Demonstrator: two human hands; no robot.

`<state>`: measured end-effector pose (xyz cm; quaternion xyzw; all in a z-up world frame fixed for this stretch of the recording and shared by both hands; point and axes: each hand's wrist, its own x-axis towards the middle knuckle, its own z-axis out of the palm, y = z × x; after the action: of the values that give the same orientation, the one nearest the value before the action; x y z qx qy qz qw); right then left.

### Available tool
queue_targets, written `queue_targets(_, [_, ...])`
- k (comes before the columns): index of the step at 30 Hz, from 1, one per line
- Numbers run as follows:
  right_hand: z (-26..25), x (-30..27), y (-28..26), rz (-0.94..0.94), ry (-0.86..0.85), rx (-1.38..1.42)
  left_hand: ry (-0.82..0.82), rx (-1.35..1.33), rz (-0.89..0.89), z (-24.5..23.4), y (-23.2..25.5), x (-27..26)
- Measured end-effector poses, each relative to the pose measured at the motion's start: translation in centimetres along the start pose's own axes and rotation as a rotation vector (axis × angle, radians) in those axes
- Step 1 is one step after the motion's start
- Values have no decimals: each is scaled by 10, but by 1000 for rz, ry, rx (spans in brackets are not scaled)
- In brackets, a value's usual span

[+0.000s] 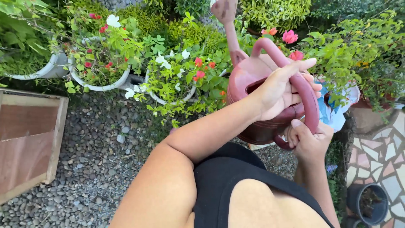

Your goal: Watering several potted plants in an outdoor garden using a watering can filled from a large water barrel.

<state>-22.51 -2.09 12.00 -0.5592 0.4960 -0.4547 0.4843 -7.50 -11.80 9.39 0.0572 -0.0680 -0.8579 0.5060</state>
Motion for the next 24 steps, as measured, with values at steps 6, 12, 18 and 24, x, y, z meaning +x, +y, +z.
queue_targets(6, [-22,20,-1,-5,-43,75,12,31,-39,-1,-8,22])
queue_targets(12, [-33,32,-12,14,-67,44,-30,45,-30,-4,-6,29])
queue_targets(18, [-36,41,-14,35,-71,-35,-50,9,-74,-12,5,27])
queue_targets(24, [-15,52,-26,43,-54,-117,-41,-12,-106,-18,22,31])
